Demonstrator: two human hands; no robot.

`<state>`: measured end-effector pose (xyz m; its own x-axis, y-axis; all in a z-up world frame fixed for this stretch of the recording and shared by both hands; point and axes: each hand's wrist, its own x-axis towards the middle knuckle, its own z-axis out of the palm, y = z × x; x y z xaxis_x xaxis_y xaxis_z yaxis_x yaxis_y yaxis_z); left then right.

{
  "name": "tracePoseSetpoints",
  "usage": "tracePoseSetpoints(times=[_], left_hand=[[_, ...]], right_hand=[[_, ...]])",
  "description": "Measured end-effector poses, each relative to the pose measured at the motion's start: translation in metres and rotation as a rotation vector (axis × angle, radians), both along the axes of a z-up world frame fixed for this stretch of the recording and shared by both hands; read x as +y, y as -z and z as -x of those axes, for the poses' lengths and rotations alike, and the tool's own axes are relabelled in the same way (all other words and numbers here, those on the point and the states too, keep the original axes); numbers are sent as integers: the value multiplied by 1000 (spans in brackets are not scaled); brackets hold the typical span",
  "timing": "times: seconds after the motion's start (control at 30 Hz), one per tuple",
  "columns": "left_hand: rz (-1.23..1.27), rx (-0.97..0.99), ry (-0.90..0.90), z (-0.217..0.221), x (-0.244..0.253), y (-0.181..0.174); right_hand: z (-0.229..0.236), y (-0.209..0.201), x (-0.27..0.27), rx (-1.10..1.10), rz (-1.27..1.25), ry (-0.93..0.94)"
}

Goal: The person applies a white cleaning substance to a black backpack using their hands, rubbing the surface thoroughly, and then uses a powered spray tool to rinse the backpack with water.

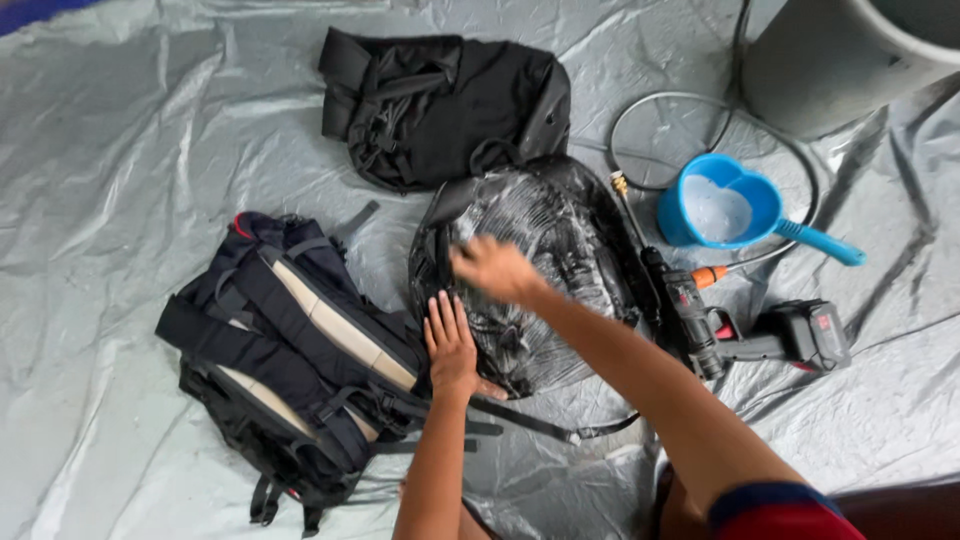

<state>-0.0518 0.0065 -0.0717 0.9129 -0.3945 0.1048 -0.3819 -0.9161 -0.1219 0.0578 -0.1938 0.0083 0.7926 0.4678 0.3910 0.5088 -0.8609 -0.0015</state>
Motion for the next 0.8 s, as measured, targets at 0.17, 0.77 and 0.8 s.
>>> tracePoseSetpoints(times=[0.17,0.77,0.8], left_hand=[[126,483,44,-9,6,-67],[-123,297,10,-2,-1,-54],[-36,-209,18,-5,-2,-30]], right_hand=[[-80,38,-37,-207,-28,305],[165,42,60,61,-193,243],[170,39,51,87,-208,179]])
